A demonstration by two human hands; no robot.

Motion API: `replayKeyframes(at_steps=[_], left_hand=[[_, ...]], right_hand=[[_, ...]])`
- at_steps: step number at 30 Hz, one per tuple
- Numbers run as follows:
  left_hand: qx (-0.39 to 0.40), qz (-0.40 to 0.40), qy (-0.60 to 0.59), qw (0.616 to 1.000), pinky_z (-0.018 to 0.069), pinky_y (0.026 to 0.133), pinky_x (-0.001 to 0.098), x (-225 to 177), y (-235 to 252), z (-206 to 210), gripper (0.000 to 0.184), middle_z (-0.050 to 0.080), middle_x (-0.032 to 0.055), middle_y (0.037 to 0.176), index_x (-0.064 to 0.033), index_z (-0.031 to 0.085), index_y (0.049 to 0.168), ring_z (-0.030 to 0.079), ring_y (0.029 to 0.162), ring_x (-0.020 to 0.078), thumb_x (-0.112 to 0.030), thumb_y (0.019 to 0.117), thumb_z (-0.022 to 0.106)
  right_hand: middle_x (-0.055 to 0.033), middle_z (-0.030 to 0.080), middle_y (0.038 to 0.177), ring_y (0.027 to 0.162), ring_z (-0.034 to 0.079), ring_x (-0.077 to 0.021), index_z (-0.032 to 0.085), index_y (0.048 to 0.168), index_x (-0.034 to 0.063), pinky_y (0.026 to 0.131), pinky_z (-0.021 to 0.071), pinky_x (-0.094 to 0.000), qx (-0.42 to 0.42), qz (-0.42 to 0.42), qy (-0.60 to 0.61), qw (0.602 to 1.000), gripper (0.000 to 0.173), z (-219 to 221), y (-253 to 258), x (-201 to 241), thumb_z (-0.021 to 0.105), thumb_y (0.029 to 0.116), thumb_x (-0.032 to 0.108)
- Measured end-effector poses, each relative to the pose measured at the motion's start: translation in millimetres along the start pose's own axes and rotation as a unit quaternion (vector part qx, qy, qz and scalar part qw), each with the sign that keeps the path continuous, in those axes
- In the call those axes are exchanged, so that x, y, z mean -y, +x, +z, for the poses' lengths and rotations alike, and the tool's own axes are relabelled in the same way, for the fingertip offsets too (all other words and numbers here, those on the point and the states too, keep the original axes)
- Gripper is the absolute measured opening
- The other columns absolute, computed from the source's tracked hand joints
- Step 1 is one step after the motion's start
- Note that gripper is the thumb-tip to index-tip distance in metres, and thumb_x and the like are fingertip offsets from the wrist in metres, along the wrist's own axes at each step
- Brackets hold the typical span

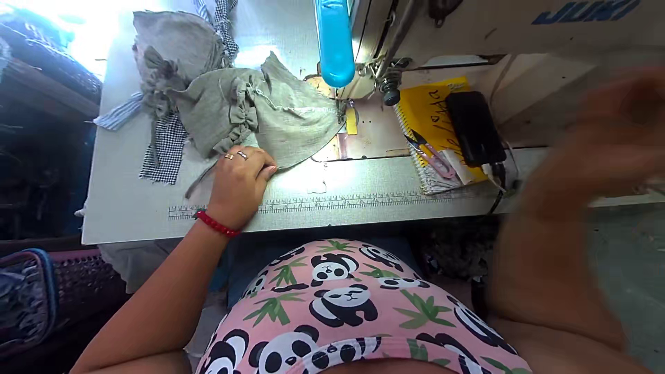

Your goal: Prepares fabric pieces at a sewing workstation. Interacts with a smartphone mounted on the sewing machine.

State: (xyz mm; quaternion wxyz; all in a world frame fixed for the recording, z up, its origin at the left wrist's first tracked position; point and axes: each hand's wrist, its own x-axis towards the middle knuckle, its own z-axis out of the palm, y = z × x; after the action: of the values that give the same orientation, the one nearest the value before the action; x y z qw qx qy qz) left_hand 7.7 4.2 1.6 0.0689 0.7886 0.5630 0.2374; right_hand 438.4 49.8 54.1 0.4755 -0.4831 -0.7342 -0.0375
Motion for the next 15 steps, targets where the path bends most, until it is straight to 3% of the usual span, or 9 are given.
replayKeyframes(at_steps=[2,4,6,7,8,10,13,15], left_hand=[[0.005,0.007,-0.010,1.000,0.0441,0.101,0.0575,-11.9,1.0,0.7,0.031,0.070,0.0161,0.107,-0.0034,0.067,0.104,0.064,0.112,0.0363,-0.025,0.1068,0.046],[-0.004,0.018,-0.063,0.998,0.0440,0.100,0.0519,-24.3,2.2,0.6,0.030,0.070,0.0140,0.102,-0.0028,0.068,0.106,0.065,0.105,0.0302,-0.025,0.1070,0.048],[-0.034,0.003,-0.159,0.987,0.0491,0.097,0.0394,-33.6,4.2,1.1,0.026,0.071,0.0107,0.102,-0.0007,0.068,0.109,0.066,0.101,0.0180,-0.022,0.1048,0.053],[-0.062,-0.013,-0.212,0.975,0.0528,0.093,0.0308,-36.7,5.8,2.5,0.024,0.070,0.0086,0.101,0.0012,0.067,0.110,0.066,0.097,0.0110,-0.019,0.1035,0.056],[-0.088,-0.030,-0.268,0.959,0.0537,0.088,0.0248,-38.7,7.1,4.4,0.023,0.068,0.0058,0.101,0.0025,0.064,0.113,0.064,0.094,0.0057,-0.018,0.1032,0.057],[-0.116,-0.052,-0.356,0.926,0.0539,0.085,0.0221,-40.6,7.1,6.6,0.033,0.065,0.0004,0.103,0.0019,0.058,0.122,0.063,0.093,0.0021,-0.025,0.1030,0.060],[-0.136,-0.059,-0.386,0.911,0.0539,0.094,0.0258,-44.0,5.2,9.2,0.055,0.066,0.0019,0.112,0.0012,0.055,0.128,0.064,0.103,0.0051,-0.037,0.0923,0.075],[-0.166,-0.053,-0.374,0.911,0.0536,0.095,0.0263,-47.5,5.9,11.9,0.046,0.067,0.0043,0.111,0.0036,0.060,0.123,0.065,0.102,0.0062,-0.025,0.0910,0.077]], right_hand=[[-0.0180,0.068,0.116,0.113,0.063,-0.0247,0.067,0.117,-0.0039,0.098,0.0499,-0.0393,0.100,-0.098,0.083,0.987,0.023,48.9,-9.8,66.0,0.059,0.1003,0.010],[-0.0148,0.066,0.132,0.129,0.058,-0.0317,0.067,0.131,0.0067,0.107,0.0434,-0.0498,0.201,-0.155,0.126,0.959,0.035,93.3,-13.3,107.7,0.063,0.0970,0.014],[-0.0107,0.062,0.142,0.138,0.052,-0.0308,0.060,0.142,0.0100,0.113,0.0390,-0.0535,0.260,-0.169,0.158,0.937,0.047,127.7,-9.4,123.8,0.063,0.0959,0.014],[-0.0101,0.067,0.135,0.133,0.056,-0.0302,0.063,0.139,0.0087,0.113,0.0400,-0.0543,0.276,-0.151,0.183,0.931,0.044,139.2,-6.0,126.6,0.064,0.0954,0.013],[-0.0098,0.072,0.122,0.122,0.063,-0.0288,0.069,0.129,0.0069,0.109,0.0430,-0.0538,0.282,-0.127,0.212,0.927,0.035,147.4,-1.8,127.9,0.066,0.0952,0.011],[-0.0092,0.075,0.097,0.097,0.069,-0.0230,0.076,0.104,0.0042,0.095,0.0506,-0.0467,0.279,-0.073,0.273,0.918,0.015,156.5,4.4,128.3,0.065,0.0957,0.010],[-0.0076,0.072,0.095,0.091,0.068,-0.0103,0.073,0.099,0.0013,0.086,0.0565,-0.0296,0.281,0.021,0.346,0.895,0.013,154.5,9.5,130.0,0.062,0.0969,0.008],[-0.0068,0.072,0.097,0.091,0.068,-0.0070,0.073,0.101,0.0007,0.085,0.0560,-0.0256,0.270,0.062,0.369,0.887,0.013,152.6,9.9,131.6,0.063,0.0961,0.008]])
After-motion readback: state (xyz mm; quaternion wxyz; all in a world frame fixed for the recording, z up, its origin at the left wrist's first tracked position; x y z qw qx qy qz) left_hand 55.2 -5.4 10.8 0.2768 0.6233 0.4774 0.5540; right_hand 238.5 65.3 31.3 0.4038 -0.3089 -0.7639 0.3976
